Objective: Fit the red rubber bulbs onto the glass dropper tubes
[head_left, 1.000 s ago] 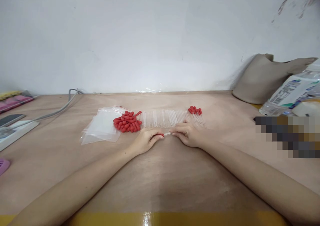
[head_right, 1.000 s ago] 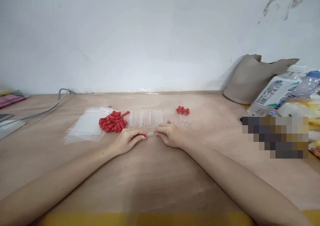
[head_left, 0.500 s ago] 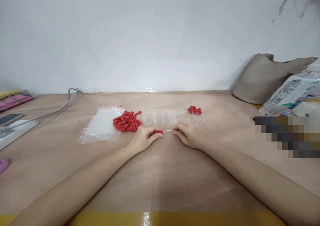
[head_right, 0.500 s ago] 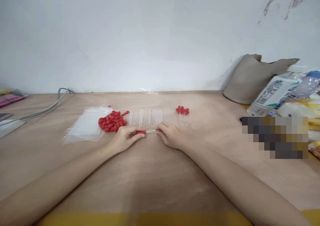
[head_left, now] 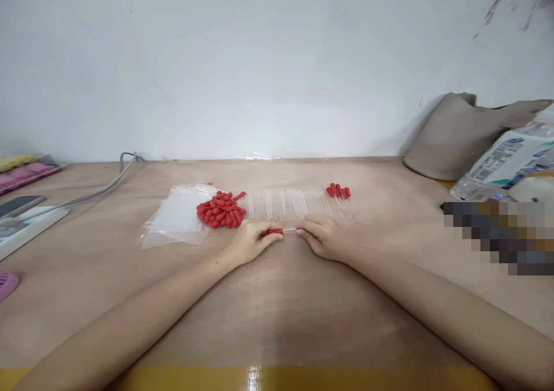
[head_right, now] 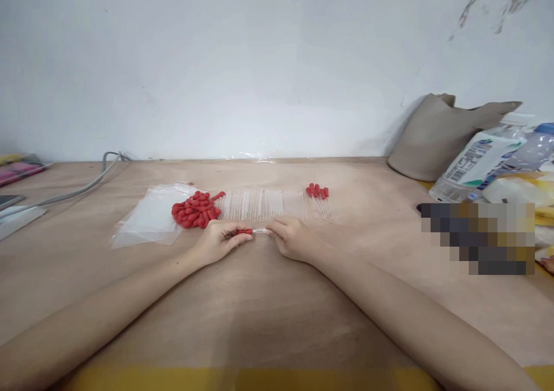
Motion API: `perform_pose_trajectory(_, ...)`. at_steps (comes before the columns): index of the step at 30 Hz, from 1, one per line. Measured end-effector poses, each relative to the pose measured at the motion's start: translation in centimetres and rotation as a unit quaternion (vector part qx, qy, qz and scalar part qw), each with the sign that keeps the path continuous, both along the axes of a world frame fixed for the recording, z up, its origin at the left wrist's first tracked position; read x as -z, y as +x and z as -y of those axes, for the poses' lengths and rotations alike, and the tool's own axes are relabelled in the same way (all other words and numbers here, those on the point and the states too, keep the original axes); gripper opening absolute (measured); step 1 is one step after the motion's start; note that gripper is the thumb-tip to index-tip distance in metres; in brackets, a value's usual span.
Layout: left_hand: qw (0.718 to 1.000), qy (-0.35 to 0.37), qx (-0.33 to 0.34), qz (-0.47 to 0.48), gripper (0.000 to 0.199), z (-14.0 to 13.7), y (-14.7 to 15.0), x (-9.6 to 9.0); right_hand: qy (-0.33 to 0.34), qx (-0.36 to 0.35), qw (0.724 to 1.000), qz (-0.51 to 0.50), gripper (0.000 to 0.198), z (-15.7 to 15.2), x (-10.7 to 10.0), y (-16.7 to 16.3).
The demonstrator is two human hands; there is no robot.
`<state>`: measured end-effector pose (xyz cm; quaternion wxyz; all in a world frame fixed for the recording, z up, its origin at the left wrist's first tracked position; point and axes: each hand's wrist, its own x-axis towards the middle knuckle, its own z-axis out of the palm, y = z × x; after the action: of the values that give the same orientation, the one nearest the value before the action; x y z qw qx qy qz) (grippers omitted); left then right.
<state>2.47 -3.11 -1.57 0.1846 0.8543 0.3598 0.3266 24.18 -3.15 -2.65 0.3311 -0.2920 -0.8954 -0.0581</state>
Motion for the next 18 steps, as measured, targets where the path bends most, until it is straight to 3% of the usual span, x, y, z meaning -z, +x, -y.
perform_pose_trajectory(12, 1.000, 0.020, 0.007, -0.005, 0.016, 0.0, 0.0, 0.1, -0.058, 0.022, 0.998, 0.029, 0.027, -0.3, 0.6, -0.6)
perform_pose_trajectory(18, 0.999, 0.034, -0.007, -0.008, 0.017, -0.1, 0.2, 0.0, -0.062, 0.026, 0.994, 0.086, 0.026, 0.0, -1.2, -0.6)
